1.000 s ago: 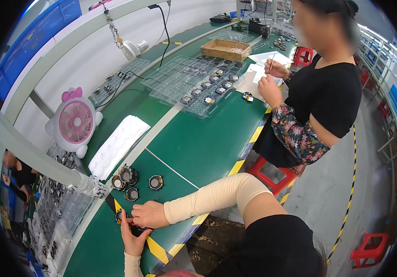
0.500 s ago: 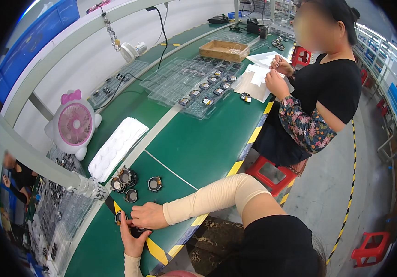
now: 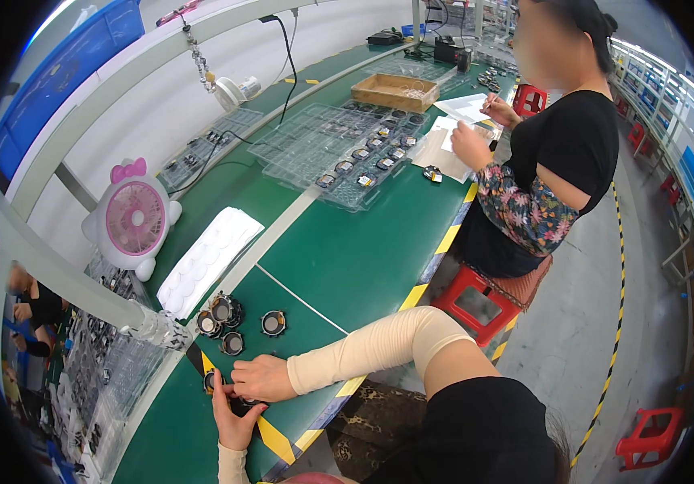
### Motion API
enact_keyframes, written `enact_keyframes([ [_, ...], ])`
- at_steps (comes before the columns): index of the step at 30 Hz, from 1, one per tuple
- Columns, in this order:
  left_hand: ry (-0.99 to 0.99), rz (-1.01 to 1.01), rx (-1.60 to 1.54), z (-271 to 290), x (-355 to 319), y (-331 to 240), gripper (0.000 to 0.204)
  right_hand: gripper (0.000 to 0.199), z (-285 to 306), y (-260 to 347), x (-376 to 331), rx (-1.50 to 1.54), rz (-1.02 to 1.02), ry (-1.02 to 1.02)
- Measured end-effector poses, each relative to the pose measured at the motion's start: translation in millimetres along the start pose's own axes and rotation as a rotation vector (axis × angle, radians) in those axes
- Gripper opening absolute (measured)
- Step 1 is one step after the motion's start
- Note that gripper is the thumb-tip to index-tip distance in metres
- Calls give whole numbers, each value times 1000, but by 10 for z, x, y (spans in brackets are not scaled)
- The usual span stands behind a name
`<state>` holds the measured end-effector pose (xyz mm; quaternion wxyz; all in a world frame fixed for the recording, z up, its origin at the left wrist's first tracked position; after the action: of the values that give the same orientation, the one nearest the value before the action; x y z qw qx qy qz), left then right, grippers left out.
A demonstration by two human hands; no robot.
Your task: Fetching small circular electronic components from a shelf and assembling them into housings at a factory workstation.
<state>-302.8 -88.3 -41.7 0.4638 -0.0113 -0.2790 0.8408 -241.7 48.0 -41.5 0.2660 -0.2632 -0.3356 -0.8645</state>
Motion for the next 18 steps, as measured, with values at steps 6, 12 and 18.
enact_keyframes([
  [6, -4, -2, 8, 21, -13, -12, 110, 14, -8, 10, 11, -7, 7, -4],
  [12, 13, 10, -6, 32, -19, -50, 110, 14, 1, 31, -8, -28, 17, -12],
  [18, 50, 2, 8, -14, 47, -104, 110, 15, 98, 9, -48, -26, 15, -25],
])
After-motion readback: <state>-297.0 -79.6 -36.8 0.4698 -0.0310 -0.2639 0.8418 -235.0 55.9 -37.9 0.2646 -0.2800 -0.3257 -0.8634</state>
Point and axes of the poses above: each hand's wrist, its own x-axis towards the middle knuckle, its own z-axis out of the back of the hand, y = z × x, the point moved 4 cm from there along x, towards the middle knuckle, and after that the axes turned 15 degrees about x, right-handed, at the moved point
